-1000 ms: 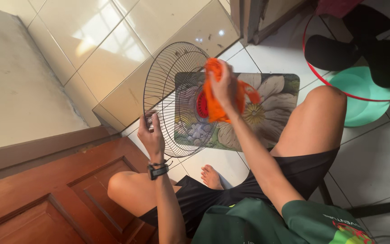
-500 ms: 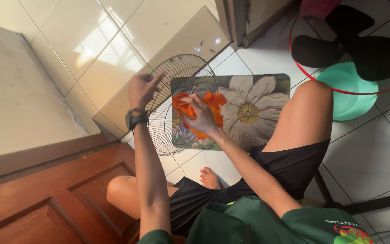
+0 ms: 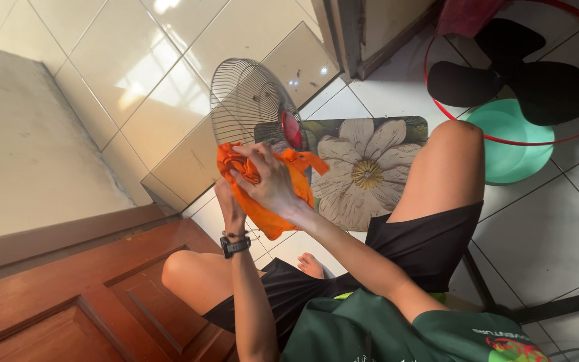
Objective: The person cleans a standing fan by wiping the metal cage with a cloth and sponge. They dip the sponge into a bucket of water, wring it out, and wipe the fan's front and back cages. The person also moves a second fan aside to access the workspace.
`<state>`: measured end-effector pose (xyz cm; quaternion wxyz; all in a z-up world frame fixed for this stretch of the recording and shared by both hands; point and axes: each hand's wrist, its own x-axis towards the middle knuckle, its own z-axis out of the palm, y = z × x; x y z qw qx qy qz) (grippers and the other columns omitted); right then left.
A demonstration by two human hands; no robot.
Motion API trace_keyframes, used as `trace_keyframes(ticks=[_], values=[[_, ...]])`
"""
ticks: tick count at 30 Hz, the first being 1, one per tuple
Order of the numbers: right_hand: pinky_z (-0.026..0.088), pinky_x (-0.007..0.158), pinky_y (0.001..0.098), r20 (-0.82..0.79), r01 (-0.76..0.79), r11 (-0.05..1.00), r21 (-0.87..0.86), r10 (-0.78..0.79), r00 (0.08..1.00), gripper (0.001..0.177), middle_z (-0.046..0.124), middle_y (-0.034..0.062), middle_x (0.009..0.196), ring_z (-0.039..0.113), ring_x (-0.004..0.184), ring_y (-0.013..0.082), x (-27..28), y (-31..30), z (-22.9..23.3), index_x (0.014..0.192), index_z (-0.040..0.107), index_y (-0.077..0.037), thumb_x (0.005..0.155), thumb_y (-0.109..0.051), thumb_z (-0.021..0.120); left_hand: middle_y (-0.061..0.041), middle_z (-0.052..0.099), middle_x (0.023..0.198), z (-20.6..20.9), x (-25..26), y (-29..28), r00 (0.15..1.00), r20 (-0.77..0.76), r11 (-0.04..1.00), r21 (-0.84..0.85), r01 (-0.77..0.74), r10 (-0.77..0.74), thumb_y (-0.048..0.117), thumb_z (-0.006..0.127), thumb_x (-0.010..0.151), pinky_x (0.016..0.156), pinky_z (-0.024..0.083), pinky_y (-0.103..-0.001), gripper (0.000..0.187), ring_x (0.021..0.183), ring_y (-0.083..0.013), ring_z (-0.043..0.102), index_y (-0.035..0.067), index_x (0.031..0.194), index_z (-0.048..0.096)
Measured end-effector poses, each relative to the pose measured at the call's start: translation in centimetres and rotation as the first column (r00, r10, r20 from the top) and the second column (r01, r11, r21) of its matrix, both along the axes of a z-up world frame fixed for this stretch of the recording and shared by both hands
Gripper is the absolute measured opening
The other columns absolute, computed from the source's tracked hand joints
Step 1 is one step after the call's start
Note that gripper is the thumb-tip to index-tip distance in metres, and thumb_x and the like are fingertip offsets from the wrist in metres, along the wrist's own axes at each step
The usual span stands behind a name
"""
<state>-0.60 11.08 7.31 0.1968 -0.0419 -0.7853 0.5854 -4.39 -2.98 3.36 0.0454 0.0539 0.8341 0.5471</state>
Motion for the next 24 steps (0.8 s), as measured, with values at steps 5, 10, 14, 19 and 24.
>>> trace_keyframes(ticks=[5,10,14,19,24], values=[[0.059,0.068,0.0383,0.18,-0.119,0.985,0.124,0.095,0.979,0.045,0.059,0.0072,0.113,0.068,0.081,0.022,-0.7,0.3,-1.2,0.13,0.057,-0.017,0.093,-0.034,0.076,-0.016,0.075,0.109,-0.3,-4.2,-0.4,0.961,0.267,0.89,0.417,-0.183,0.073,0.042,0.034,0.105,0.091,0.056,-0.033,0.045,0.101,-0.0217,0.072,0.01,0.127,0.057],[0.057,0.071,0.0412,-0.081,-0.017,0.972,0.234,0.036,0.996,0.045,0.061,0.0069,0.116,0.07,0.091,0.0256,-2.6,-1.1,-2.6,0.13,0.059,-0.019,0.088,-0.026,0.075,-0.01,0.068,0.118,-2.1,-3.9,-0.9,0.986,0.139,0.905,0.402,-0.139,0.09,0.038,0.04,0.113,0.097,0.054,-0.033,0.047,0.109,-0.0188,0.067,-0.002,0.129,0.06],[0.058,0.075,0.0409,-0.15,-0.04,0.984,0.171,0.066,0.986,0.043,0.063,0.0079,0.118,0.069,0.095,0.0276,-5.0,-0.9,-6.1,0.133,0.059,-0.018,0.091,-0.013,0.064,-0.014,0.07,0.119,-4.4,-1.6,-1.7,0.97,0.191,0.82,0.523,-0.231,0.151,0.037,0.04,0.115,0.092,0.057,-0.031,0.049,0.105,-0.0185,0.068,-0.006,0.125,0.062],[0.058,0.066,0.0367,0.46,0.201,0.979,0.021,-0.188,0.868,0.025,0.065,0.0082,0.111,0.07,0.086,0.0256,-8.5,5.6,-9.7,0.125,0.063,-0.014,0.1,-0.019,0.066,-0.016,0.07,0.093,-4.7,1.6,-3.1,0.976,0.105,0.883,0.416,-0.218,0.192,0.037,0.043,0.112,0.068,0.067,-0.037,0.043,0.094,-0.03,0.078,-0.003,0.099,0.054],[0.058,0.094,0.0406,-0.177,0.038,0.999,0.032,-0.032,0.984,0.036,0.066,0.0064,0.119,0.067,0.114,0.0278,-6.2,-0.3,-5.7,0.12,0.065,-0.012,0.085,-0.003,0.07,-0.01,0.07,0.082,-7.1,3.1,-5.2,0.975,0.125,0.953,0.22,-0.206,0.182,0.032,0.045,0.113,0.051,0.048,-0.029,0.042,0.074,-0.0232,0.069,-0.004,0.096,0.06]])
